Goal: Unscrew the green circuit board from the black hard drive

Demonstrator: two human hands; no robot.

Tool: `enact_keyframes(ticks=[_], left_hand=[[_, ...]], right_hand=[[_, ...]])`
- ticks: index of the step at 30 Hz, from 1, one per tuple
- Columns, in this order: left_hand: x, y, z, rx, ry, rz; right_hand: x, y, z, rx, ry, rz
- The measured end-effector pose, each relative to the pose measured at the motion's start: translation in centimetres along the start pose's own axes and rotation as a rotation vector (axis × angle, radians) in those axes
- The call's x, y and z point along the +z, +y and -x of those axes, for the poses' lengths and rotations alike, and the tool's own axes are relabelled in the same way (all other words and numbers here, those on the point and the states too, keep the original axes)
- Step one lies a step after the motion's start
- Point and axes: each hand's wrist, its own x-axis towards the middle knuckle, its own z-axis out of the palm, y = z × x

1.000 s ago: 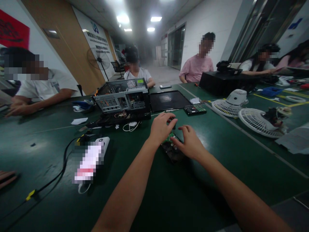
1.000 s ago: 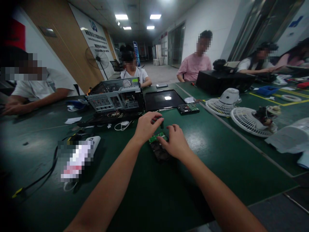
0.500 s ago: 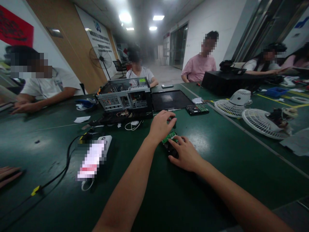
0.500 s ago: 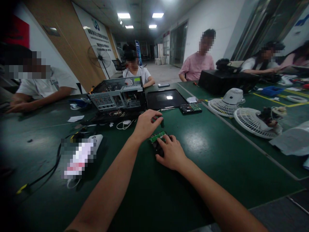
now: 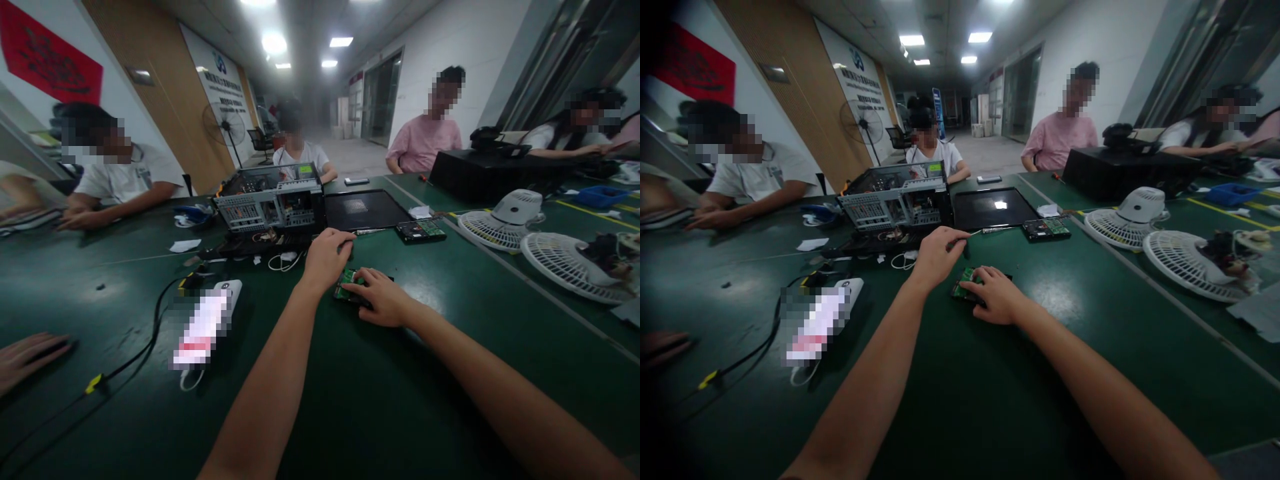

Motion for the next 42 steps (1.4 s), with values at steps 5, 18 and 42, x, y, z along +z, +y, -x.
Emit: enact_keyframes(ticks=[5, 18, 42], left_hand=[[0.3, -0.1, 0.1, -0.003, 0.059, -0.049], [-0.1, 0.6, 0.2, 0.044, 0.050, -0.008], [0.5, -0.1, 0.2, -0.009, 0.108, 0.002]], right_hand=[[0.8, 0.3, 1.1, 0.001, 0.026, -0.005], [1.3, -0.1, 1.9, 0.030, 0.043, 0.027], [0.2, -2.7, 1.1, 0.060, 0.042, 0.043]])
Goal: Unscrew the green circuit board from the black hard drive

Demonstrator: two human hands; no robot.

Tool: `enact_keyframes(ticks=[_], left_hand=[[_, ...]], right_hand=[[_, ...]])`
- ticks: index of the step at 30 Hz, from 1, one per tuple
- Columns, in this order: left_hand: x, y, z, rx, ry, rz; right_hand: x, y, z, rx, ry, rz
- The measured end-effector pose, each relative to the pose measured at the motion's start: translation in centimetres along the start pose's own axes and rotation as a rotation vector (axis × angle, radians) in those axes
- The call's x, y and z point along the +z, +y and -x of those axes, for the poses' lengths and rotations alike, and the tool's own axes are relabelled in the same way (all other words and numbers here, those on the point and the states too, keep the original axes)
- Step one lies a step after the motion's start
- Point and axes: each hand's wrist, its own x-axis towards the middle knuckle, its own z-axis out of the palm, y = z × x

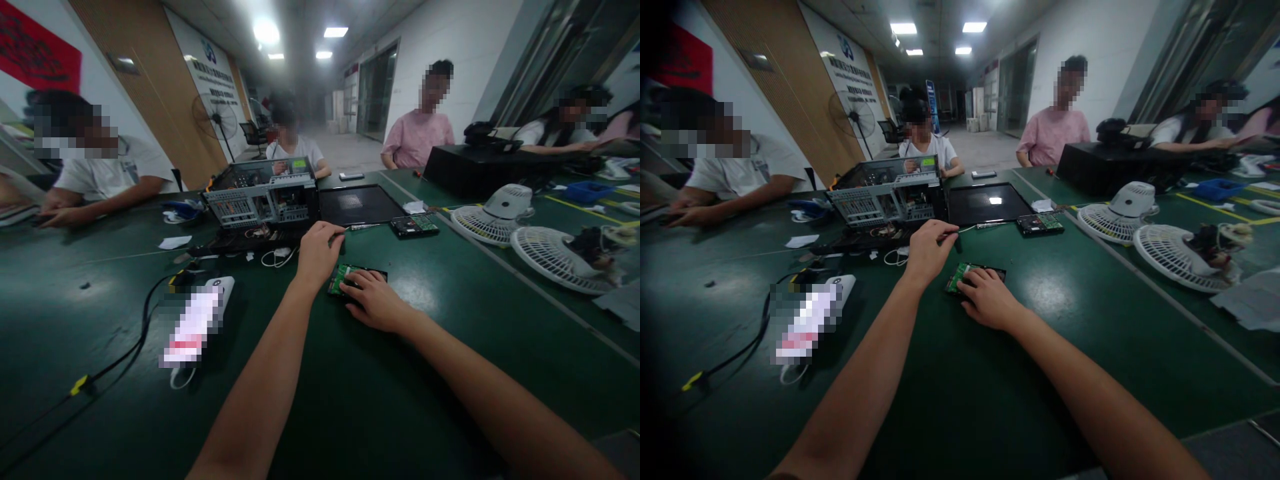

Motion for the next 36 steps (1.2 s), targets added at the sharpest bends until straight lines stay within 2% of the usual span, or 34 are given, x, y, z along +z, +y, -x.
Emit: enact_keyframes(ticks=[8, 16, 21, 25, 29, 36], left_hand=[[-0.1, 0.1, -0.1, 0.033, -0.010, -0.012], [-0.1, 0.2, -0.1, 0.032, -0.016, -0.020], [-0.1, 0.3, -0.1, 0.044, -0.020, 0.003], [-0.1, 0.3, -0.1, 0.066, -0.024, 0.018], [-0.1, 0.3, -0.1, 0.058, -0.029, 0.008], [-0.3, 0.5, -0.3, 0.036, -0.044, -0.005]], right_hand=[[-0.2, -1.7, -0.5, 0.061, -0.008, 0.052], [0.4, -4.4, -1.0, 0.253, 0.022, 0.110], [1.1, -4.5, -0.8, 0.245, 0.038, 0.131], [0.7, -4.3, -0.8, 0.228, 0.034, 0.144], [-1.0, -3.7, -1.8, 0.169, -0.051, 0.161], [-4.1, -2.6, -5.1, 0.078, -0.317, 0.223]])
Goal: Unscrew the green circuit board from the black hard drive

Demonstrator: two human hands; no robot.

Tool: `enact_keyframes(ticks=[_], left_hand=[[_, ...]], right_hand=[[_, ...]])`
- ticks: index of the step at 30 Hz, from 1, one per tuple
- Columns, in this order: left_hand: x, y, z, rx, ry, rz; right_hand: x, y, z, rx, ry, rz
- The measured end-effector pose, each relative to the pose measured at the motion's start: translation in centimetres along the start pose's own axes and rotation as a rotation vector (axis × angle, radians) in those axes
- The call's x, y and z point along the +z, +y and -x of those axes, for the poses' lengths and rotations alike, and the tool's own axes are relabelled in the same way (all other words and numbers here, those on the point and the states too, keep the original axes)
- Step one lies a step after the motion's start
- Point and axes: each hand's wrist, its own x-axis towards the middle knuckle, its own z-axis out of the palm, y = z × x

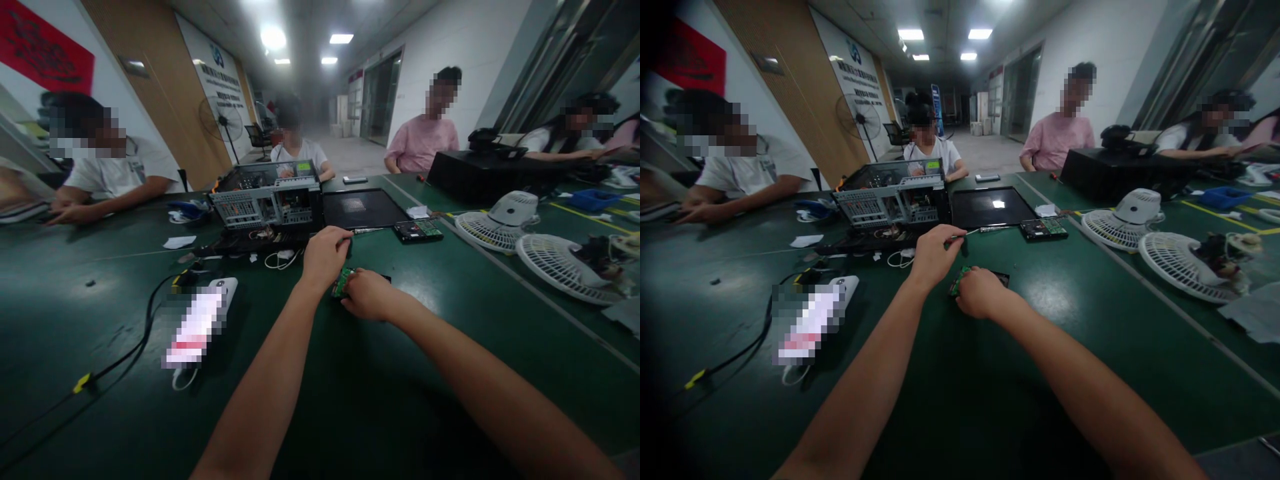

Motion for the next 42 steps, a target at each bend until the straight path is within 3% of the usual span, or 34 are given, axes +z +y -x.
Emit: enact_keyframes(ticks=[6, 15, 22, 28, 42], left_hand=[[0.1, 0.1, -0.1, 0.038, 0.007, 0.009], [0.1, -0.6, -0.8, 0.060, 0.012, 0.019], [-0.2, -1.0, -2.4, 0.108, -0.111, -0.043], [-1.6, -0.2, -3.0, 0.201, -0.254, -0.040], [-0.6, -0.7, -2.9, 0.188, -0.207, -0.076]], right_hand=[[-0.6, 0.3, 0.2, -0.068, -0.042, 0.000], [4.1, 1.8, 1.4, -0.212, 0.173, 0.067], [6.0, 3.5, 2.3, -0.290, 0.334, 0.014], [6.7, 4.8, 2.3, -0.347, 0.348, -0.099], [6.6, 5.4, 2.7, -0.326, 0.324, -0.224]])
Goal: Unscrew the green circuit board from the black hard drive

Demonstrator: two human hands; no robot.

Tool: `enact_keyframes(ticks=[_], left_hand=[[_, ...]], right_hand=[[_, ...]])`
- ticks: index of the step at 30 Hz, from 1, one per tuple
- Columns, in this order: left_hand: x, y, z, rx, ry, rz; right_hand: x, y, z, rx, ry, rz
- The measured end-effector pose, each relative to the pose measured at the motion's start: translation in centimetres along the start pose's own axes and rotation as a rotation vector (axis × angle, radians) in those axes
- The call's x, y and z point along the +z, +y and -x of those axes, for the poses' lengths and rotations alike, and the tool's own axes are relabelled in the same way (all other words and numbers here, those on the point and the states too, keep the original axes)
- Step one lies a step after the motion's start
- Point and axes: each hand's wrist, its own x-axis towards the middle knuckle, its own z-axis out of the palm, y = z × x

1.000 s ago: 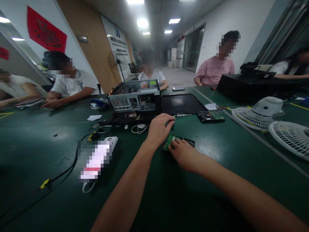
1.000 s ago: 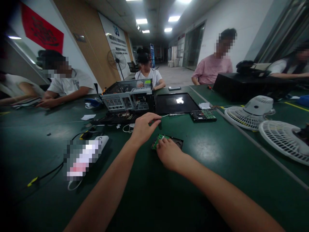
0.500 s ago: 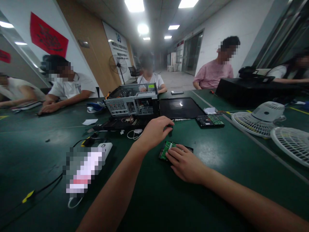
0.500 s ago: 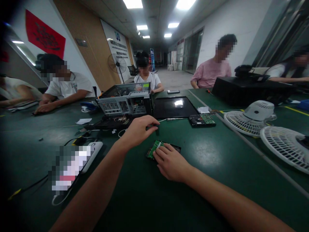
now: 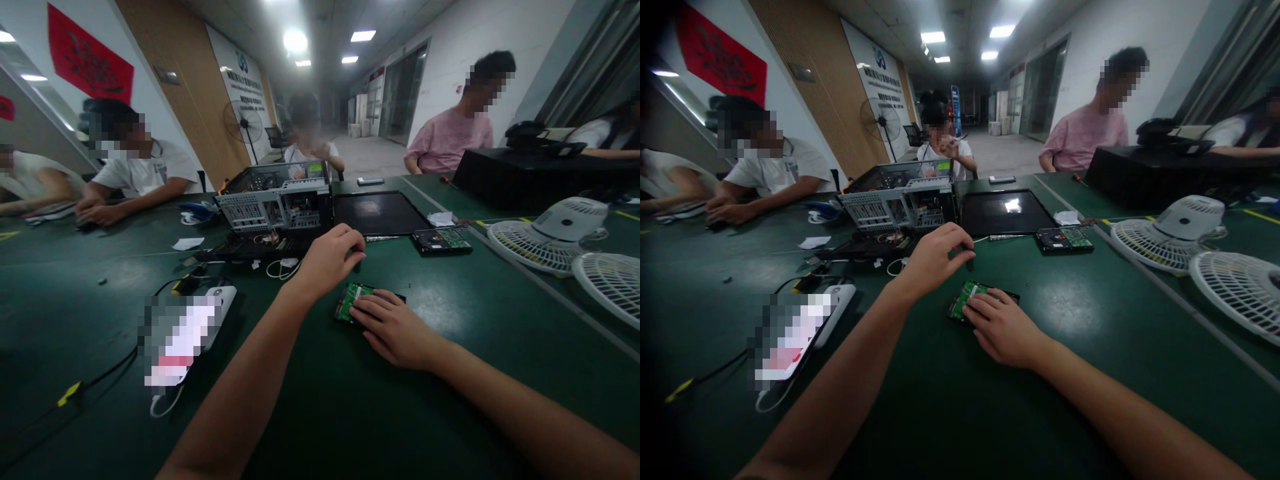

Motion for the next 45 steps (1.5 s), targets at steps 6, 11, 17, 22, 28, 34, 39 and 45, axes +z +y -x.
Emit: enact_keyframes(ticks=[6, 11, 17, 22, 28, 34, 39, 45], left_hand=[[-1.3, -0.7, 0.1, -0.013, -0.018, 0.036], [-1.7, -0.7, 0.1, -0.013, -0.090, 0.174], [-1.0, -0.9, 0.3, -0.073, -0.061, 0.341], [-1.2, -1.2, 0.4, -0.055, -0.064, 0.285], [-1.1, -1.0, 0.2, -0.053, -0.049, 0.244], [-0.7, -0.8, 0.1, -0.101, -0.020, 0.180], [-0.3, -1.0, 0.2, -0.101, -0.022, 0.263], [-0.1, -1.3, 0.2, -0.168, 0.050, 0.323]], right_hand=[[0.1, 1.2, 0.3, -0.049, 0.017, -0.047], [0.3, 1.5, 0.4, -0.044, 0.021, -0.049], [0.1, 1.4, 0.4, -0.041, 0.023, -0.045], [0.0, 1.3, 0.4, -0.042, 0.033, -0.042], [0.2, 1.2, 0.4, -0.029, 0.037, -0.034], [0.4, 1.5, 0.4, -0.037, 0.035, -0.044], [0.5, 1.7, 0.4, -0.043, 0.032, -0.044], [0.6, 1.6, 0.4, -0.036, 0.047, -0.047]])
